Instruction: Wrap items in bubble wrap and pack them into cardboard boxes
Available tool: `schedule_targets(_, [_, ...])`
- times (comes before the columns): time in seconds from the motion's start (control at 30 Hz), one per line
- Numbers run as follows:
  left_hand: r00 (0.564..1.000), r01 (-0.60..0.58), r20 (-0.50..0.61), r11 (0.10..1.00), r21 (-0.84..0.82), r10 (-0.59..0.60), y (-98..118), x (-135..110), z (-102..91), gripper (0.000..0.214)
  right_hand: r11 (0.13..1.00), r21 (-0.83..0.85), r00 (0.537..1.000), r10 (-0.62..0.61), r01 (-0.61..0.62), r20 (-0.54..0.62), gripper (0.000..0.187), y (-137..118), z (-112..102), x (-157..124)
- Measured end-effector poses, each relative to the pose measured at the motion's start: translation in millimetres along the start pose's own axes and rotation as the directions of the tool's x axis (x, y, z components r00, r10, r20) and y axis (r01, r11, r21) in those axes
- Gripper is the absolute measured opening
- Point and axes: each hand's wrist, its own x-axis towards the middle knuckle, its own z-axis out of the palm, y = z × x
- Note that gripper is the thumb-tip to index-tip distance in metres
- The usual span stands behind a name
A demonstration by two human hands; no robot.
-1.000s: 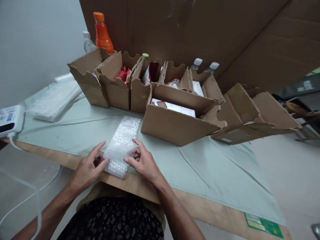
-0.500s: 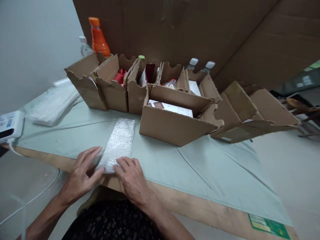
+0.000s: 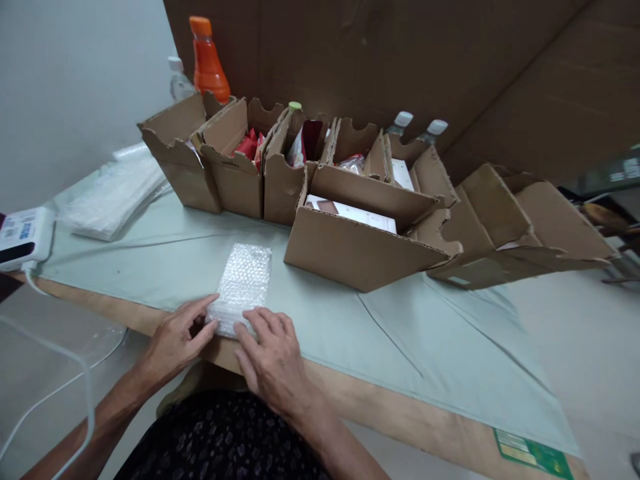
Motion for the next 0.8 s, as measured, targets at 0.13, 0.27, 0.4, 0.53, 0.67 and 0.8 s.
schedule_targets(0.13, [0.988, -0.143, -0.056, 0.988, 0.055, 0.146, 3, -7, -8.0, 0.045, 0.999, 0.046, 0.994, 0.014, -0.019, 0.111, 0.026, 5, 3, 10])
schedule_targets(0.27, [0.967, -0.253, 0.026, 0.967, 0.002, 0.253, 4, -12, -15.0, 0.038, 0.965, 0.222, 0.984, 0.107, -0.137, 0.144, 0.025, 14, -4, 12])
schedule_targets(0.4, [0.988, -0.155, 0.02, 0.988, -0.023, 0.155, 5, 4, -10.1, 0.033, 0.96, 0.17, 0.975, 0.215, -0.221, 0.05, 0.028, 19, -8, 11])
schedule_targets(0.53, [0.997, -0.072, -0.011, 0.997, 0.013, 0.073, 5, 29, 0.2, 0.035, 0.994, -0.019, 0.995, 0.104, -0.104, -0.01, 0.032, 20, -5, 15])
schedule_targets(0.67, [0.996, -0.027, -0.083, 0.999, 0.017, 0.028, 3, 34, 2.3, 0.034, 0.999, -0.033, 0.991, 0.012, -0.007, 0.131, 0.034, 29, 3, 26])
schedule_targets(0.8, [0.961, 0.197, -0.133, 0.936, -0.291, -0.243, 9, 14, -2.7, 0.047, 0.982, 0.142, 0.99, 0.116, -0.125, 0.075, 0.029, 39, 4, 33])
